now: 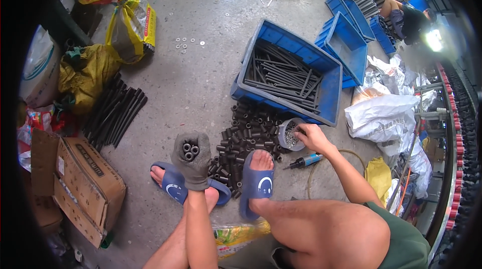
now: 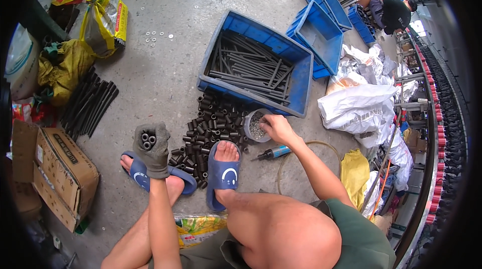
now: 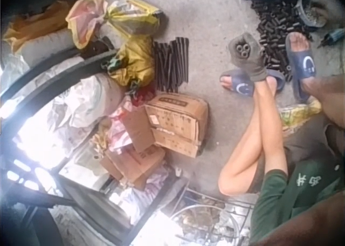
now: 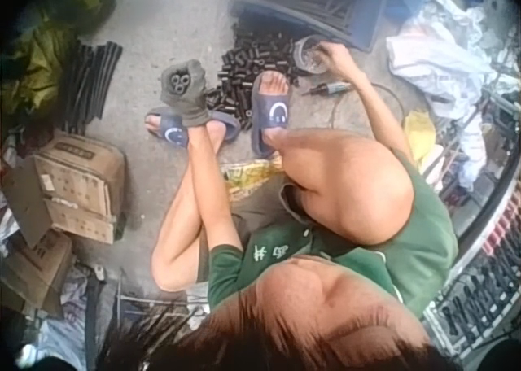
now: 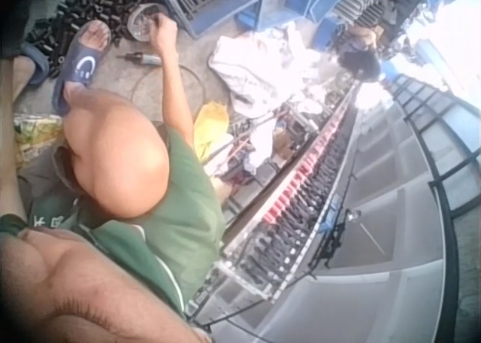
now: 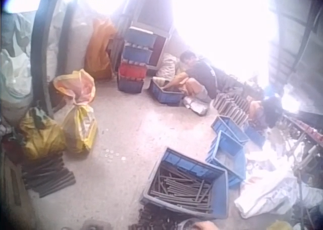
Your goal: The person assembles metal rods by placing nuts and washers on them and tightening them with a pneumatic tool.
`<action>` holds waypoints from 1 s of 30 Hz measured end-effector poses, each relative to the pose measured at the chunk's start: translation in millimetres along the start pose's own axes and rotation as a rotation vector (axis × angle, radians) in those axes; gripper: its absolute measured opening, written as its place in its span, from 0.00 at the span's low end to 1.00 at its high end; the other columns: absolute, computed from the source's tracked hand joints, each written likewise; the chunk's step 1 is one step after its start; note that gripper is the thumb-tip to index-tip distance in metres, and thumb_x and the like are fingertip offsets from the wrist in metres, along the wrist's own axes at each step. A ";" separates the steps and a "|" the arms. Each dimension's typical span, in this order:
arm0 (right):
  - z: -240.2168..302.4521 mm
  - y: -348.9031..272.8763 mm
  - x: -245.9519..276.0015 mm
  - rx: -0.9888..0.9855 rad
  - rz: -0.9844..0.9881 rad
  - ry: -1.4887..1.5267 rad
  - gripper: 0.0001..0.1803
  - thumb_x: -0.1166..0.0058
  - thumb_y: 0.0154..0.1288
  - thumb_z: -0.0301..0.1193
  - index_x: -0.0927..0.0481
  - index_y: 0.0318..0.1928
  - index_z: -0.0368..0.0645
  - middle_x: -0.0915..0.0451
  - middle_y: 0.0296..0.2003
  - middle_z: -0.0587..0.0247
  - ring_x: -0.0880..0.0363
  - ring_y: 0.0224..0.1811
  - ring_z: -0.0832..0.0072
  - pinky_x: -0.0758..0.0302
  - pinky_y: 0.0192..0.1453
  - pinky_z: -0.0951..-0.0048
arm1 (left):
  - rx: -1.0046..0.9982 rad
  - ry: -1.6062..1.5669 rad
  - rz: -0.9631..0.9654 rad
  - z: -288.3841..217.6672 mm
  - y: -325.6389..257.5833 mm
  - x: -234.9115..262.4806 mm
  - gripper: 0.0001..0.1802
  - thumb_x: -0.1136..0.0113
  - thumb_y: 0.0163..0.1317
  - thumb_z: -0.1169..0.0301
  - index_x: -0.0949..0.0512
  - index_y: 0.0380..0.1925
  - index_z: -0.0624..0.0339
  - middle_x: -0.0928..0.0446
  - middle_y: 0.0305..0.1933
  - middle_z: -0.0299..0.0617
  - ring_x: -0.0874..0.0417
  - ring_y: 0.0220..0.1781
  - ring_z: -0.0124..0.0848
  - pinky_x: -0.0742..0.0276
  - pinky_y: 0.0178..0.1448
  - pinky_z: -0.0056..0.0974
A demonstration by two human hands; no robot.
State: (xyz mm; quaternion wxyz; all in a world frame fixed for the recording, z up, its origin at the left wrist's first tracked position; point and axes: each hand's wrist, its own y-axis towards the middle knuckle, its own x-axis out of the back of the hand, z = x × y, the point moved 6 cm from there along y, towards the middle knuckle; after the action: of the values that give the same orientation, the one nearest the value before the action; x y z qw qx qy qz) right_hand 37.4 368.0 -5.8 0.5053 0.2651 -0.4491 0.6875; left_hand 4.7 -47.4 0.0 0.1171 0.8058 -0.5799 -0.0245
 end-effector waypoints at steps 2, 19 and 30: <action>-18.4 -2.7 -6.9 -0.244 0.076 0.369 0.14 0.36 0.75 0.35 0.13 0.49 0.35 0.14 0.34 0.58 0.16 0.31 0.73 0.19 0.38 0.70 | 0.007 0.000 0.020 -2.1 1.4 -0.9 0.08 0.26 0.67 0.74 0.20 0.36 0.58 0.17 0.30 0.35 0.19 0.31 0.23 0.23 0.38 0.32; 260.4 56.2 -12.4 0.140 0.214 0.995 0.09 0.41 0.81 0.30 0.17 0.51 0.36 0.16 0.34 0.69 0.21 0.31 0.85 0.22 0.35 0.79 | 0.050 -0.058 0.065 -24.6 2.2 -18.1 0.18 0.27 0.63 0.77 0.15 0.54 0.60 0.11 0.45 0.39 0.13 0.43 0.24 0.16 0.48 0.33; 313.3 63.3 -11.8 0.558 -0.022 0.497 0.08 0.38 0.74 0.30 0.17 0.45 0.36 0.20 0.37 0.53 0.18 0.44 0.57 0.23 0.51 0.61 | 0.139 -0.186 0.013 -16.2 3.7 -18.1 0.18 0.26 0.61 0.68 0.14 0.52 0.57 0.12 0.44 0.47 0.09 0.44 0.40 0.15 0.48 0.41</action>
State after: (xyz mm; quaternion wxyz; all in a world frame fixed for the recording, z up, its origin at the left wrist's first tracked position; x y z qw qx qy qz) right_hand -45.5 79.8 105.2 0.5146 0.2225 -0.1053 0.8213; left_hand -1.8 -28.8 14.8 0.0071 0.8024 -0.5939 -0.0581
